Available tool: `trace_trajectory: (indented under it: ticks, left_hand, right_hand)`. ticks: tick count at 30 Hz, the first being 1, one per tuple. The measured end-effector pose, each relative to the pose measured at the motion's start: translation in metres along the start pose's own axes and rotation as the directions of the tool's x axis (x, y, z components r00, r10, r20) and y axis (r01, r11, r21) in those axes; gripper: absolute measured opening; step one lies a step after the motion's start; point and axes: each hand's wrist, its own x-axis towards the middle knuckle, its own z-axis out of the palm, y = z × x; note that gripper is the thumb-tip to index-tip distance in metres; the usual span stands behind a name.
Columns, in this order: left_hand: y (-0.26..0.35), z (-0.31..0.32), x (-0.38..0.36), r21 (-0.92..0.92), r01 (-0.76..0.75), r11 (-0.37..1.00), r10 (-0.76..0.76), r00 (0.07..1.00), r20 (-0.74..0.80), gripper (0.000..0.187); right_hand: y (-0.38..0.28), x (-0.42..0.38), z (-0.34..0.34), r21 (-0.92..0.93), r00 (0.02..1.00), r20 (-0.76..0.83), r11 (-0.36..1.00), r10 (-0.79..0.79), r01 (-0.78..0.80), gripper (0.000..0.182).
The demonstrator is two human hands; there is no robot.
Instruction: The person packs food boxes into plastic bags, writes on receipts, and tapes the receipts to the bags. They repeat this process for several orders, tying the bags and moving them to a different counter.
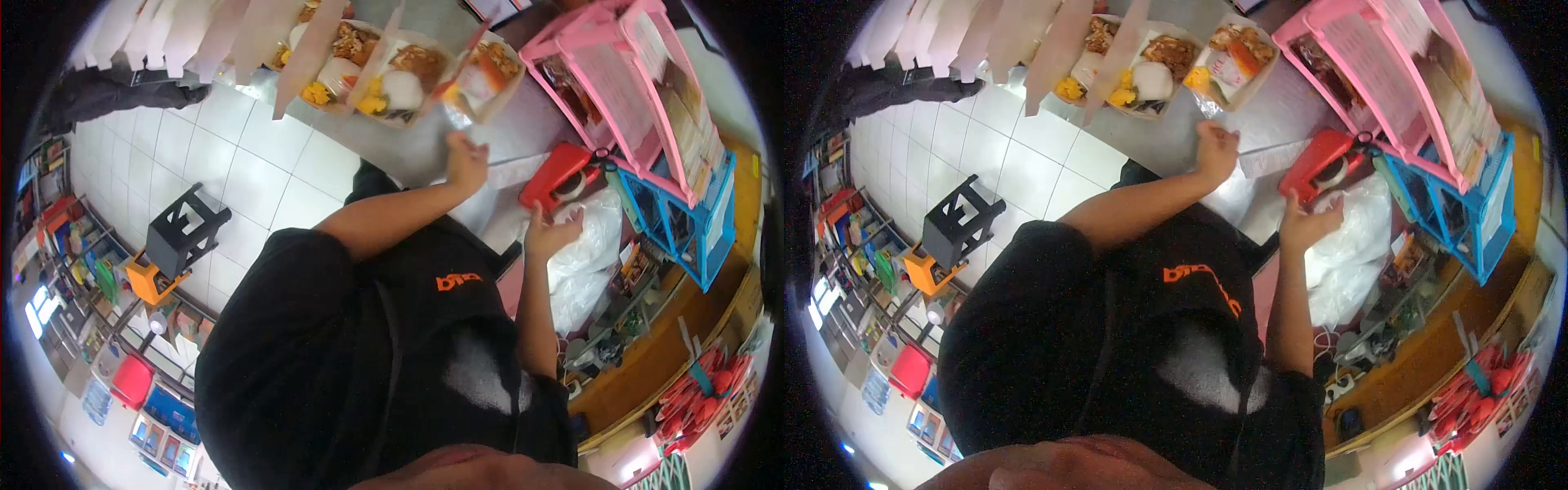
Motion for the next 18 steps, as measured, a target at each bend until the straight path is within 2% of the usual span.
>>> trace_trajectory:
  ticks: [1, 2, 3, 5, 6, 7, 8, 9, 10, 11, 12, 13, 15, 16, 18]
  left_hand:
    - [0.001, -0.007, 0.008, -0.277, 0.348, 0.896, -0.364, 0.931, -0.006, 0.037]
    - [0.005, -0.011, 0.020, -0.435, 0.367, 0.823, -0.417, 0.908, -0.024, 0.038]
    - [-0.008, -0.007, 0.034, -0.437, 0.358, 0.825, -0.420, 0.906, -0.050, 0.038]
    - [-0.045, 0.006, 0.063, -0.169, 0.211, 0.963, -0.244, 0.949, -0.201, 0.040]
    - [-0.039, 0.004, 0.066, -0.171, 0.207, 0.963, -0.243, 0.942, -0.230, 0.040]
    - [-0.024, 0.004, 0.066, -0.012, 0.190, 0.982, -0.185, 0.942, -0.279, 0.040]
    - [-0.008, 0.001, 0.065, 0.145, 0.179, 0.973, -0.126, 0.941, -0.314, 0.040]
    - [0.006, -0.010, 0.065, 0.137, 0.182, 0.974, -0.129, 0.935, -0.329, 0.040]
    - [0.025, -0.026, 0.064, 0.226, 0.290, 0.930, -0.258, 0.953, -0.160, 0.033]
    - [0.035, -0.037, 0.066, 0.331, 0.369, 0.868, -0.393, 0.920, 0.005, 0.030]
    - [0.006, -0.026, 0.061, 0.224, 0.196, 0.955, -0.154, 0.970, -0.189, 0.030]
    - [0.016, -0.037, 0.053, 0.220, 0.197, 0.955, -0.156, 0.969, -0.190, 0.030]
    - [0.035, -0.072, 0.027, 0.173, 0.274, 0.946, -0.247, 0.956, -0.161, 0.027]
    - [0.029, -0.086, 0.025, 0.175, 0.274, 0.946, -0.250, 0.957, -0.148, 0.027]
    - [0.017, -0.113, 0.025, 0.480, 0.240, 0.843, -0.340, 0.931, 0.131, 0.031]
  right_hand:
    - [-0.001, 0.005, 0.003, 0.104, 0.995, -0.040, 0.990, -0.095, 0.099, 0.074]
    - [-0.005, 0.007, 0.009, 0.210, 0.980, -0.081, 0.959, -0.179, 0.193, 0.068]
    - [-0.019, 0.023, 0.011, 0.229, 0.979, -0.068, 0.952, -0.191, 0.202, 0.068]
    - [-0.064, 0.078, 0.030, 0.260, 0.905, 0.147, 0.898, -0.399, 0.354, 0.051]
    - [-0.070, 0.100, 0.062, 0.380, 0.928, 0.135, 0.883, -0.348, 0.276, 0.047]
    - [-0.076, 0.124, 0.097, 0.489, 0.946, 0.134, 0.850, -0.296, 0.196, 0.043]
    - [-0.088, 0.137, 0.122, 0.680, 0.948, 0.294, 0.723, -0.118, -0.121, 0.042]
    - [-0.099, 0.149, 0.143, 0.755, 0.874, 0.486, 0.495, 0.018, -0.430, 0.041]
    - [-0.090, 0.159, 0.170, 0.755, 0.873, 0.488, 0.498, 0.008, -0.427, 0.041]
    - [-0.070, 0.165, 0.201, 0.752, 0.882, 0.471, 0.512, 0.022, -0.415, 0.041]
    - [-0.062, 0.166, 0.216, 0.749, 0.890, 0.453, 0.525, 0.040, -0.405, 0.040]
    - [-0.071, 0.162, 0.211, 0.748, 0.891, 0.453, 0.528, 0.037, -0.403, 0.040]
    - [-0.083, 0.144, 0.187, 0.519, 0.947, 0.204, 0.793, 0.248, -0.320, 0.040]
    - [-0.074, 0.135, 0.176, 0.512, 0.945, 0.198, 0.795, 0.259, -0.325, 0.040]
    - [-0.057, 0.111, 0.155, 0.624, 0.942, 0.335, 0.752, -0.009, -0.215, 0.037]
